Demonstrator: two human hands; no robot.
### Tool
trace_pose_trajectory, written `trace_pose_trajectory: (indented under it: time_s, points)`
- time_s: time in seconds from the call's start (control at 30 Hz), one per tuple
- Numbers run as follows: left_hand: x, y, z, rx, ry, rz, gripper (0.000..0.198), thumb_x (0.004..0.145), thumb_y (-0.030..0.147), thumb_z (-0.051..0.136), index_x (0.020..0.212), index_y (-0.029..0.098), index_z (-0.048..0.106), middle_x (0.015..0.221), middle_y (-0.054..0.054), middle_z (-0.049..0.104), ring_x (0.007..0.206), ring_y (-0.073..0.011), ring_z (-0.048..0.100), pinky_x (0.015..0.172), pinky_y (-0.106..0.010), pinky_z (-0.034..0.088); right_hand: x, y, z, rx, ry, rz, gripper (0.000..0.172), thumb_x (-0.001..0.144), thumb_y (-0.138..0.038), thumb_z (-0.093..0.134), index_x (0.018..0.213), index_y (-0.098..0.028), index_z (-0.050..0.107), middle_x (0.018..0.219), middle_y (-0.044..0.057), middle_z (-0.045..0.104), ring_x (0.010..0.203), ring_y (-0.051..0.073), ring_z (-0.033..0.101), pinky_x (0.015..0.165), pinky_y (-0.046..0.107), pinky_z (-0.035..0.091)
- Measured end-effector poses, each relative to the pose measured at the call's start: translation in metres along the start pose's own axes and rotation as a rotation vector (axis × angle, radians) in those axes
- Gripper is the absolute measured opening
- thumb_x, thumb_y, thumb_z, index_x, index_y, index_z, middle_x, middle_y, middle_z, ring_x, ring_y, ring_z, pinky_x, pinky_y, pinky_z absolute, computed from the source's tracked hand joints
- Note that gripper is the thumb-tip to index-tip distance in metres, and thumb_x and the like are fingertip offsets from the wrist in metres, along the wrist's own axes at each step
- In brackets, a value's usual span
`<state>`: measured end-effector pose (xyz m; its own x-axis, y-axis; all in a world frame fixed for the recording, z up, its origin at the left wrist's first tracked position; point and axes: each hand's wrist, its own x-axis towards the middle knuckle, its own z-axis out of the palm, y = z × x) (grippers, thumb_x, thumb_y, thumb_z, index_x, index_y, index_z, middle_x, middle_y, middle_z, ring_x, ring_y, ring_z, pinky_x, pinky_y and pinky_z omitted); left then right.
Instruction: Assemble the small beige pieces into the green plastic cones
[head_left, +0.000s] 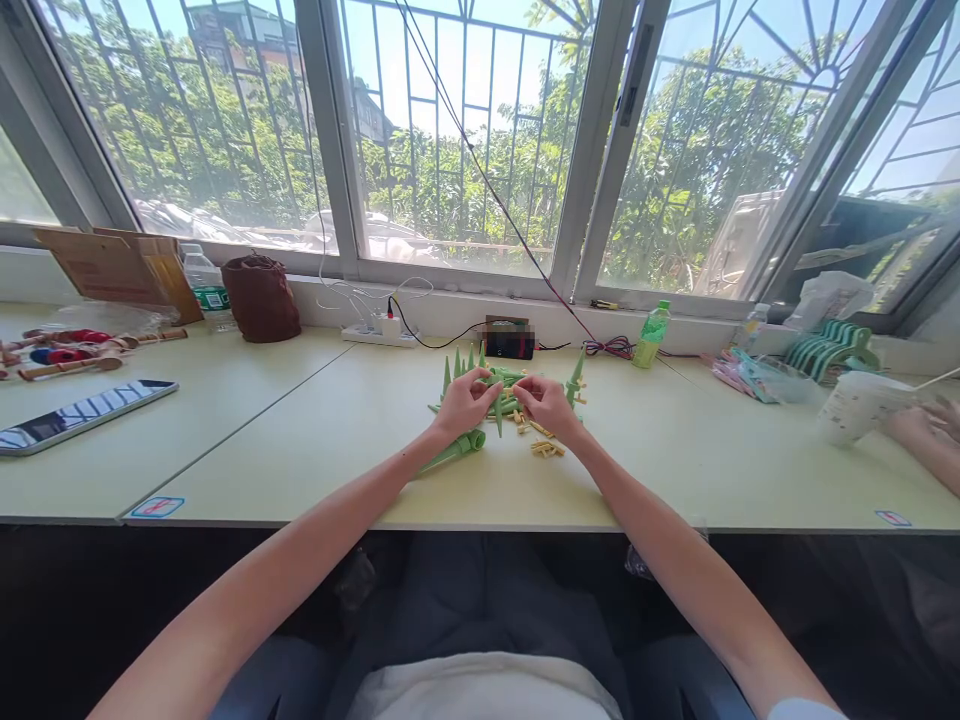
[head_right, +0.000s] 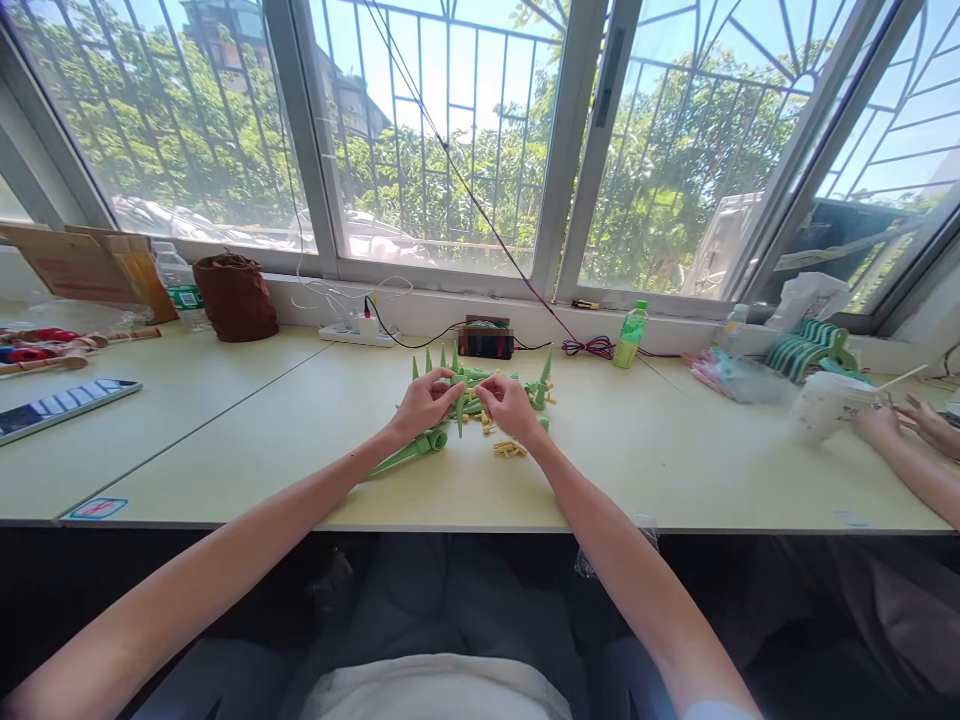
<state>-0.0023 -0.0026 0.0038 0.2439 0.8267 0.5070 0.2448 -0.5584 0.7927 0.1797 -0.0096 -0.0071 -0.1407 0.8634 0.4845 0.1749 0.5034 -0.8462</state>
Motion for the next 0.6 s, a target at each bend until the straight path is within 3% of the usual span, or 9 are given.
trace_pose_trajectory:
  time_s: [0.37,0.6]
  points:
    - [-0.0007,0.0022,0.0007,-0.033,0.0,-0.001,0.036,0.08,0.051,0.062,0.095,0.018,0.055,0.054,0.005,0.054,0.039,-0.0077,0.043,0.041,-0.02,0.032,-0.002,-0.0022,-0.0009,-0.107,0.018,-0.044,0.042,0.083,-0.059,0.057,0.071,-0.019,0.054,0.052,-0.002,0.05,0.045,0.012,0.044,0.046,0.027,0.035]
    - [0.0007,-0.0015,0.0016,-0.098,-0.01,-0.049,0.038,0.078,0.052,0.064,0.094,0.018,0.055,0.05,0.006,0.051,0.036,-0.007,0.04,0.037,-0.019,0.03,-0.0021,-0.0035,-0.0012,-0.044,-0.004,-0.03,0.035,0.082,-0.051,0.06,0.075,-0.017,0.058,0.058,0.0,0.055,0.046,0.011,0.045,0.046,0.026,0.035]
